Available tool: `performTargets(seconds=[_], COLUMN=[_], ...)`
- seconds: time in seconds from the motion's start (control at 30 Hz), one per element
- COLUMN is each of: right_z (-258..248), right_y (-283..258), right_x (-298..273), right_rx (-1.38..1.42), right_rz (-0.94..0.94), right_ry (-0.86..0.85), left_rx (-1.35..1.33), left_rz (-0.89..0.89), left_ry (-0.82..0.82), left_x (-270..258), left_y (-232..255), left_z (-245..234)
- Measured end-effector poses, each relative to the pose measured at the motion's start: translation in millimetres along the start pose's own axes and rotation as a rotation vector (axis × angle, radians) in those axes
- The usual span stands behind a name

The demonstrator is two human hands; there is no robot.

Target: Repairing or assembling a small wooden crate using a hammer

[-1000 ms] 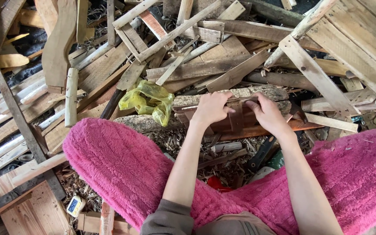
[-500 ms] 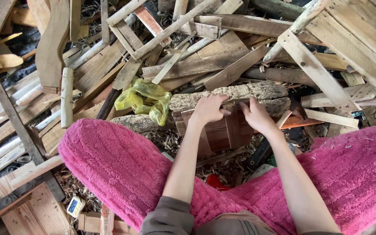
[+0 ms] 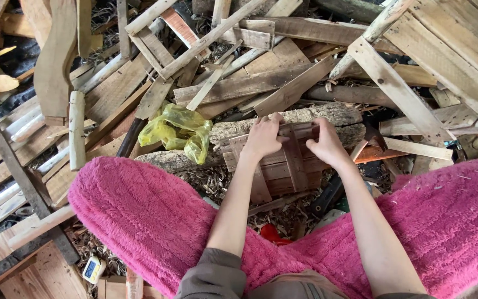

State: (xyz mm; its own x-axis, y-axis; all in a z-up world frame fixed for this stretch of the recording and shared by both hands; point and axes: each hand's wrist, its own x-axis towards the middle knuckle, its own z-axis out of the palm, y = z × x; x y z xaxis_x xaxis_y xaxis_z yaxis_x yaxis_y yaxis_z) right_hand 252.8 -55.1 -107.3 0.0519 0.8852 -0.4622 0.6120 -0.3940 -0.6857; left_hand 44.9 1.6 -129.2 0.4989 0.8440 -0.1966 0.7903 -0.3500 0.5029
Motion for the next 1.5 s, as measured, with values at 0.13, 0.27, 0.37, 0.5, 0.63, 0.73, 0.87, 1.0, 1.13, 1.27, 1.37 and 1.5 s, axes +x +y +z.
performTargets(seconds=[0.13, 0.27, 0.37, 0.5, 0.63, 0.73, 0.87, 1.0, 1.13, 1.27, 1.37, 1.5], right_z=[-9.0, -13.4, -3.6, 0.5, 6.0, 11.5, 18.6, 16.9, 21.8, 30.3, 34.5, 42.9], right_y=[-16.2, -42.2, -25.0, -9.8, -12.9, -6.5, 2.7, -9.5, 3.0, 10.9, 17.7, 17.7], right_x=[-14.9, -25.8, -13.8, -5.7, -5.1, -0.8, 6.2, 0.0, 6.7, 10.5, 15.1, 16.9], right_rx=[-0.036, -0.031, -0.12, -0.101, -0.109, -0.153, -0.153, -0.215, -0.273, -0.256, -0.264, -0.322], right_rz=[-0.018, -0.093, -0.129, -0.147, -0.171, -0.227, -0.298, -0.279, -0.284, -0.221, -0.183, -0.157], right_ry=[0.019, 0.088, 0.143, 0.163, 0.171, 0.194, 0.28, 0.276, 0.24, 0.281, 0.309, 0.366], left_rx=[0.01, 0.129, 0.163, 0.181, 0.145, 0.174, 0.143, 0.177, 0.166, 0.132, 0.1, 0.023], left_rz=[0.03, 0.023, 0.02, -0.004, -0.078, -0.056, -0.127, -0.114, -0.129, -0.173, -0.173, -0.198], left_ry=[0.018, 0.067, 0.085, 0.101, 0.109, 0.218, 0.235, 0.369, 0.465, 0.443, 0.415, 0.352], left_x=[3.4, 10.1, 11.0, 11.9, 13.2, 15.8, 3.9, 3.5, -9.2, -4.2, 5.1, -18.4], left_y=[-2.1, -4.4, 1.5, 5.2, 8.3, 11.7, 23.3, 11.8, 26.6, 12.3, -2.0, 18.5], left_z=[-3.0, 10.3, 21.5, 24.0, 33.4, 32.3, 20.1, 34.4, 26.5, 39.8, 55.9, -10.0])
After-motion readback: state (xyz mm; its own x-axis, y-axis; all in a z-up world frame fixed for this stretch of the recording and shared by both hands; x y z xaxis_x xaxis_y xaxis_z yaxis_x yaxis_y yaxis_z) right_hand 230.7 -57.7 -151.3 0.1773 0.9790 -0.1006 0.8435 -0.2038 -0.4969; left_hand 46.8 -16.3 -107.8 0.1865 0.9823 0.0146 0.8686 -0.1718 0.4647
